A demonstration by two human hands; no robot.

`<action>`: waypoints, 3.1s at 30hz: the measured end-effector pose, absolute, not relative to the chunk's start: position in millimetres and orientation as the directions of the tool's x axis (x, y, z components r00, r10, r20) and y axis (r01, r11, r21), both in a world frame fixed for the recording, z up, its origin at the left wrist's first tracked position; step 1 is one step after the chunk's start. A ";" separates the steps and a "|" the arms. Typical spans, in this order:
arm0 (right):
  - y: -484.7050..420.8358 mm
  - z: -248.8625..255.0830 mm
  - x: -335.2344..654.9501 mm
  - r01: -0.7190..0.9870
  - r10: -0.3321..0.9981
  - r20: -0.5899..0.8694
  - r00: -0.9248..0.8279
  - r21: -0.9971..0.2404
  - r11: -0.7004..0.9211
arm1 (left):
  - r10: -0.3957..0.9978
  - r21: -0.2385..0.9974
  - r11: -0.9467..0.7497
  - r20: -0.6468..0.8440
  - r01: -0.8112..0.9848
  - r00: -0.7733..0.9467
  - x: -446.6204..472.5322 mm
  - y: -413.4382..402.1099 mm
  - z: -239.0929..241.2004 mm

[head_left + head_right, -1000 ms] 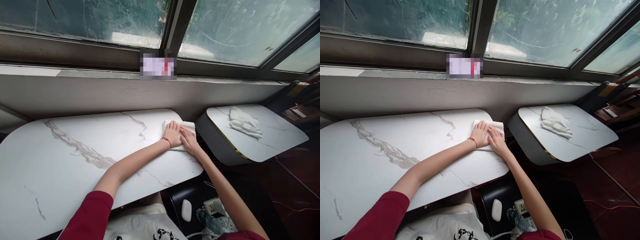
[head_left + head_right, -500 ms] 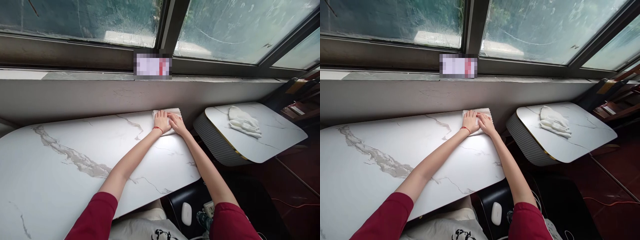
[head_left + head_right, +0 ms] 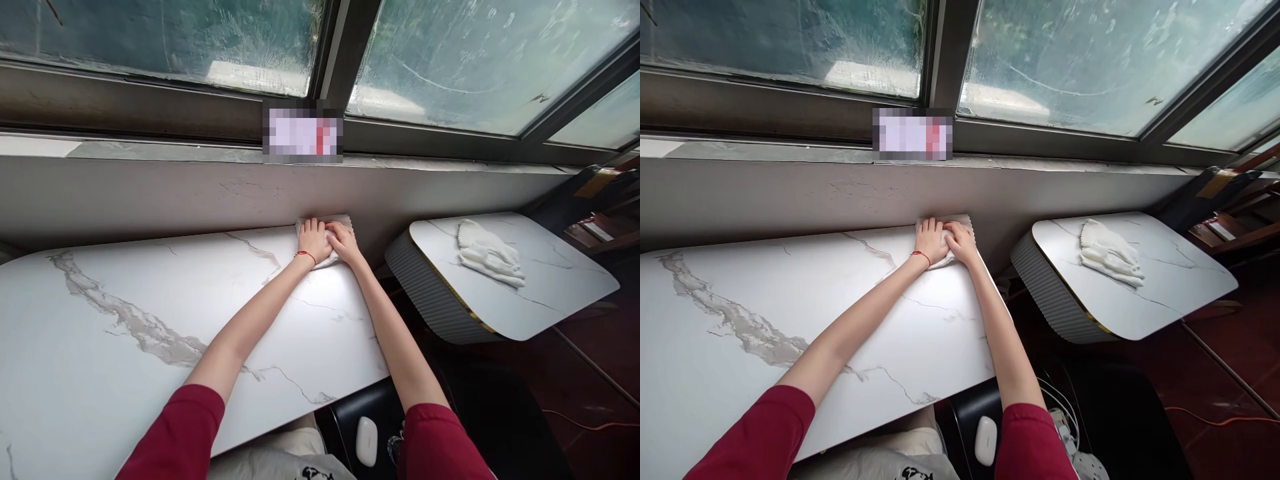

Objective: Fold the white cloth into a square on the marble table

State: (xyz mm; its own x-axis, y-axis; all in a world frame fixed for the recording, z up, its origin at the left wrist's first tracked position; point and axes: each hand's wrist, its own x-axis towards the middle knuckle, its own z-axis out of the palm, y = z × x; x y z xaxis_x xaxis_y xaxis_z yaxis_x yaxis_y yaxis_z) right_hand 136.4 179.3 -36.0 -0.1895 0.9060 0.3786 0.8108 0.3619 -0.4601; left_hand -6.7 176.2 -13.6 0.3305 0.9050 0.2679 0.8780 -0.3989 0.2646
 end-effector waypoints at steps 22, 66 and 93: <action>113.8 -36.7 91.6 0.883 0.882 0.454 -0.127 -0.353 0.309 | 0.866 0.192 -0.485 0.240 0.853 0.438 -44.9 135.2 -13.9; 136.6 -32.2 -17.1 0.641 0.719 0.451 -0.529 -0.343 0.687 | 0.877 0.234 -0.429 0.340 0.873 0.340 -174.4 130.0 -25.1; 171.1 -26.2 -48.5 0.734 0.786 0.448 -0.426 -0.337 0.590 | 0.909 0.170 -0.318 0.335 0.933 0.249 -190.5 150.8 -19.1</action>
State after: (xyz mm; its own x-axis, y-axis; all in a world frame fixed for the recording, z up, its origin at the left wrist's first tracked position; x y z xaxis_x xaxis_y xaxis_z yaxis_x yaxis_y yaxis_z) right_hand -48.5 171.1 -26.2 -0.4261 0.7860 0.4479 0.7337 0.5899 -0.3372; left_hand -190.5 150.8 -19.1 0.2491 0.9088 0.3348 0.9328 -0.3182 0.1695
